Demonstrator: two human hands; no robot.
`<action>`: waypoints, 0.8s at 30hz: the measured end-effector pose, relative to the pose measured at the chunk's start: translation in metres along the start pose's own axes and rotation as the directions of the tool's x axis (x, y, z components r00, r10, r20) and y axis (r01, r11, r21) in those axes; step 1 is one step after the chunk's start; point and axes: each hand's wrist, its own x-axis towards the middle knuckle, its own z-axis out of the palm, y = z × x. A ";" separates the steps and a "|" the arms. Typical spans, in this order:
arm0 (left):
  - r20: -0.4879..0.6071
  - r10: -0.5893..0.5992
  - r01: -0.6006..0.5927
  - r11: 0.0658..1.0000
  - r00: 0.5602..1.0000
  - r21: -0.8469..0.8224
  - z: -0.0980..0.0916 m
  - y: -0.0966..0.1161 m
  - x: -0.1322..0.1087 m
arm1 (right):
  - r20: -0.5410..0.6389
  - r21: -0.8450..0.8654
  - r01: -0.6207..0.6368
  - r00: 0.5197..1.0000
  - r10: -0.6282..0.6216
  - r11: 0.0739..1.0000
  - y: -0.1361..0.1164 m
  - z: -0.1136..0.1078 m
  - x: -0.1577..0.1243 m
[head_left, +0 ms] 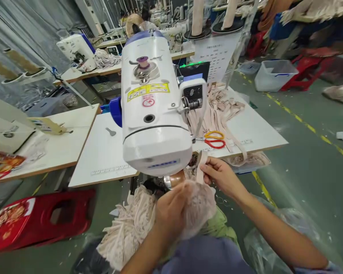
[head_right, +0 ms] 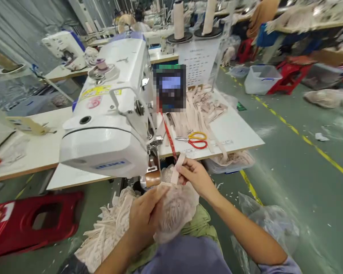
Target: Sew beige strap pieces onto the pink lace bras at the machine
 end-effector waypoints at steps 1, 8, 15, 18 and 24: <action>-0.034 0.023 -0.019 0.993 0.999 0.114 -0.003 -0.006 0.000 | 0.019 -0.025 -0.002 1.000 0.003 1.000 0.000 -0.001 0.005; -0.150 -0.147 0.187 0.934 0.978 0.304 -0.015 -0.018 -0.002 | 0.140 -0.327 0.201 0.977 -0.163 0.923 0.004 0.012 0.033; 0.178 -0.258 0.270 0.962 0.950 -0.047 -0.030 -0.040 -0.009 | 0.195 -0.638 0.473 0.863 -0.466 0.608 0.001 0.023 0.055; 0.220 -0.336 0.370 0.919 0.916 -0.134 -0.031 -0.038 -0.009 | 0.254 -0.688 0.499 0.845 -0.470 0.526 -0.011 0.029 0.051; 0.146 -0.430 0.451 0.875 0.891 -0.176 -0.029 -0.003 -0.001 | 0.312 -0.753 0.508 0.836 -0.452 0.420 -0.018 0.029 0.047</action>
